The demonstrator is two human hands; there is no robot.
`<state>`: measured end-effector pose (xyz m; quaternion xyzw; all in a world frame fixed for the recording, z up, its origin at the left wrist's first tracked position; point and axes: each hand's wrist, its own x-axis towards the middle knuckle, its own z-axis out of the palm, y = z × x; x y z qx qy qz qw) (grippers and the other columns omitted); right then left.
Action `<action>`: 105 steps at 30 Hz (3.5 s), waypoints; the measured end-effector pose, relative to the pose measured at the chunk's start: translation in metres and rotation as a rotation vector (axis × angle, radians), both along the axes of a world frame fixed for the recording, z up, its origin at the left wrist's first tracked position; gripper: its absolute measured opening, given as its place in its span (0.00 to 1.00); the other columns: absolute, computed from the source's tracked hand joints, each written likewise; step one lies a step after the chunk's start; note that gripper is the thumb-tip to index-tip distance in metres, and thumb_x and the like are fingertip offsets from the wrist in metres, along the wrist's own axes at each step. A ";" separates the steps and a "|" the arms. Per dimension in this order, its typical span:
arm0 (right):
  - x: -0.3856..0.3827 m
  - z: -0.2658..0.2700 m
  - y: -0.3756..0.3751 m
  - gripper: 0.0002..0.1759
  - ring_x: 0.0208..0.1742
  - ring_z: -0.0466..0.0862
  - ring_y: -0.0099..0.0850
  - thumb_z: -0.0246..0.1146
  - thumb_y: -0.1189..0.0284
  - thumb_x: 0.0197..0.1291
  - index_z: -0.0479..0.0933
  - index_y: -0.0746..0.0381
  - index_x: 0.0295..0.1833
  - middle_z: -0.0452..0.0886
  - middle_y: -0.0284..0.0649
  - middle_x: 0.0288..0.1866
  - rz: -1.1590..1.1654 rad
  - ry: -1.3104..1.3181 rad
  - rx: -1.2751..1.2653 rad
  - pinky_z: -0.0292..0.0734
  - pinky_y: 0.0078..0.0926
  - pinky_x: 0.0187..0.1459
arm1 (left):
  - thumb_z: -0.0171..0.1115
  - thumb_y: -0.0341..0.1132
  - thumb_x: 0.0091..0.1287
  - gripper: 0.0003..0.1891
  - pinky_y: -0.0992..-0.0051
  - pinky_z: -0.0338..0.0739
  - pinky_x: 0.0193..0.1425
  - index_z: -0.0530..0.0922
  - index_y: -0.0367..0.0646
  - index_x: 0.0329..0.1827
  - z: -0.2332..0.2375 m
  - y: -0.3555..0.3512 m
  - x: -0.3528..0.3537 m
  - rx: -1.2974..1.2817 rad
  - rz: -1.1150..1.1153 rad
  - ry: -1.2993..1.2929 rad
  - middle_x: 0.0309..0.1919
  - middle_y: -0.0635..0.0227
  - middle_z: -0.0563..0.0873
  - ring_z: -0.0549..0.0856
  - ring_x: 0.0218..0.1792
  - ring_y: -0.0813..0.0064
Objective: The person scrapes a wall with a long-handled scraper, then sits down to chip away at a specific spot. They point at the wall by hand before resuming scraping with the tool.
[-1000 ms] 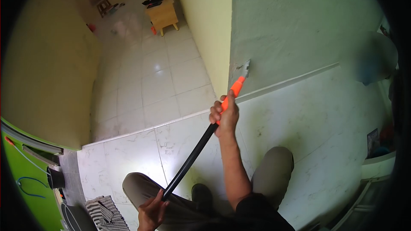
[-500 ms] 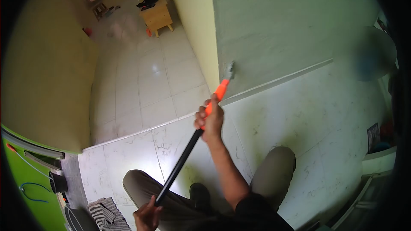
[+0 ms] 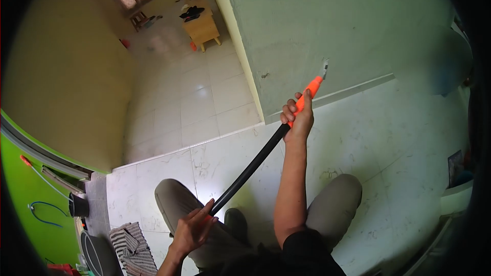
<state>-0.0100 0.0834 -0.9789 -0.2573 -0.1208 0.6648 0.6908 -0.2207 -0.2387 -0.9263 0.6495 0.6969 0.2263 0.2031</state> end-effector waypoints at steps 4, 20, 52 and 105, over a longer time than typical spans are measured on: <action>0.033 0.006 -0.012 0.26 0.19 0.62 0.19 0.57 0.47 0.78 0.70 0.60 0.57 0.65 0.29 0.27 -0.076 0.020 0.008 0.60 0.22 0.20 | 0.73 0.32 0.69 0.29 0.62 0.85 0.37 0.78 0.45 0.74 0.013 0.000 0.025 0.016 -0.053 0.052 0.40 0.53 0.89 0.90 0.34 0.53; 0.059 -0.012 0.003 0.26 0.21 0.66 0.20 0.52 0.47 0.81 0.72 0.59 0.63 0.72 0.32 0.30 0.128 0.391 -0.070 0.61 0.21 0.23 | 0.71 0.26 0.66 0.35 0.63 0.86 0.49 0.73 0.43 0.78 0.091 -0.009 0.168 -0.263 0.138 0.256 0.44 0.51 0.90 0.92 0.45 0.51; 0.032 -0.063 -0.010 0.25 0.22 0.64 0.17 0.57 0.48 0.79 0.73 0.60 0.58 0.67 0.30 0.30 -0.233 0.294 0.023 0.59 0.14 0.18 | 0.63 0.46 0.79 0.34 0.66 0.78 0.49 0.66 0.40 0.82 0.027 0.080 -0.070 -0.454 -0.480 -0.254 0.29 0.46 0.83 0.79 0.31 0.60; -0.180 -0.061 -0.021 0.33 0.15 0.63 0.19 0.52 0.38 0.78 0.69 0.62 0.51 0.64 0.30 0.20 0.088 -0.168 -0.264 0.60 0.24 0.16 | 0.63 0.38 0.80 0.25 0.87 0.59 0.31 0.75 0.37 0.75 -0.079 -0.039 -0.181 -0.285 0.092 -0.604 0.25 0.85 0.72 0.66 0.25 0.90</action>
